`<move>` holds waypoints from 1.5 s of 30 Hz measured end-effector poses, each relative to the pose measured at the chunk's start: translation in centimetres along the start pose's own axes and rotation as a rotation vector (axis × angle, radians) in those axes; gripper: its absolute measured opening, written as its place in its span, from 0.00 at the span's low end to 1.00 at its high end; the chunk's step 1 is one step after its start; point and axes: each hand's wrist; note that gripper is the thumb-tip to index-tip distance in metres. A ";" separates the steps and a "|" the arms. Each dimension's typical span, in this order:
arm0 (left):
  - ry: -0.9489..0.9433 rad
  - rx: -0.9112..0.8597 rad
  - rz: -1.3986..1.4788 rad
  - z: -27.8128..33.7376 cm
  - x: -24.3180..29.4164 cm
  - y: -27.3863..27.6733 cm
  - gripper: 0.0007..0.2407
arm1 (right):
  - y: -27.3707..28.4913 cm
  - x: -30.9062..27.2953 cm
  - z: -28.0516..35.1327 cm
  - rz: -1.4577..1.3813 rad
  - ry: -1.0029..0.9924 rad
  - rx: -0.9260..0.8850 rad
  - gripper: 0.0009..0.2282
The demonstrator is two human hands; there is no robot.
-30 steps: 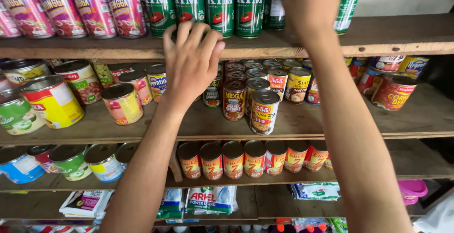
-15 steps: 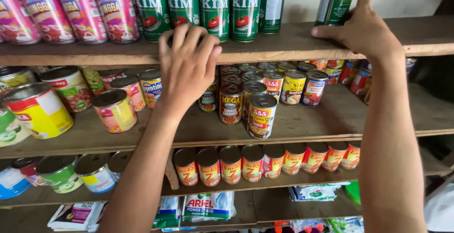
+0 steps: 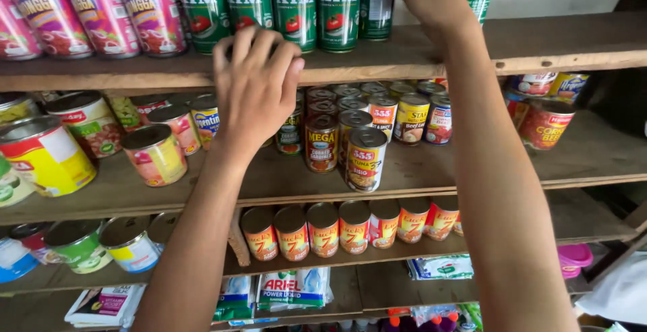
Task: Wiping individual canned goods with a cloth and organizing them onto grocery store shelves.
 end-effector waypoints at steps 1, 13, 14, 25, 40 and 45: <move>-0.001 0.001 -0.003 0.1 0.1 0.1 0.04 | -0.5 -0.3 -0.2 -0.001 0.002 0.002 0.16; 0.014 -0.011 0.004 0.2 0.4 1.0 0.04 | 0.1 -2.0 0.4 0.414 -0.232 0.080 0.21; 0.013 -0.011 0.008 0.2 0.5 1.0 0.04 | 0.3 -1.9 0.5 0.479 -0.250 0.065 0.22; 0.015 0.007 0.010 0.1 0.4 0.9 0.04 | 11.2 -1.9 8.7 0.501 -0.204 0.305 0.15; 0.020 0.001 0.000 -0.5 0.8 1.6 0.05 | 9.0 -5.7 6.8 0.156 -0.771 -0.186 0.21; 0.027 -0.006 0.008 -0.6 1.0 1.8 0.05 | 8.9 -3.9 5.3 -0.057 -0.737 -0.067 0.18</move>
Point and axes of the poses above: each hand's wrist, its own z-axis away from the middle knuckle, its own y-axis out of the back of the hand, x = y × z, and after that the axes turned 15 degrees about -x, right-handed
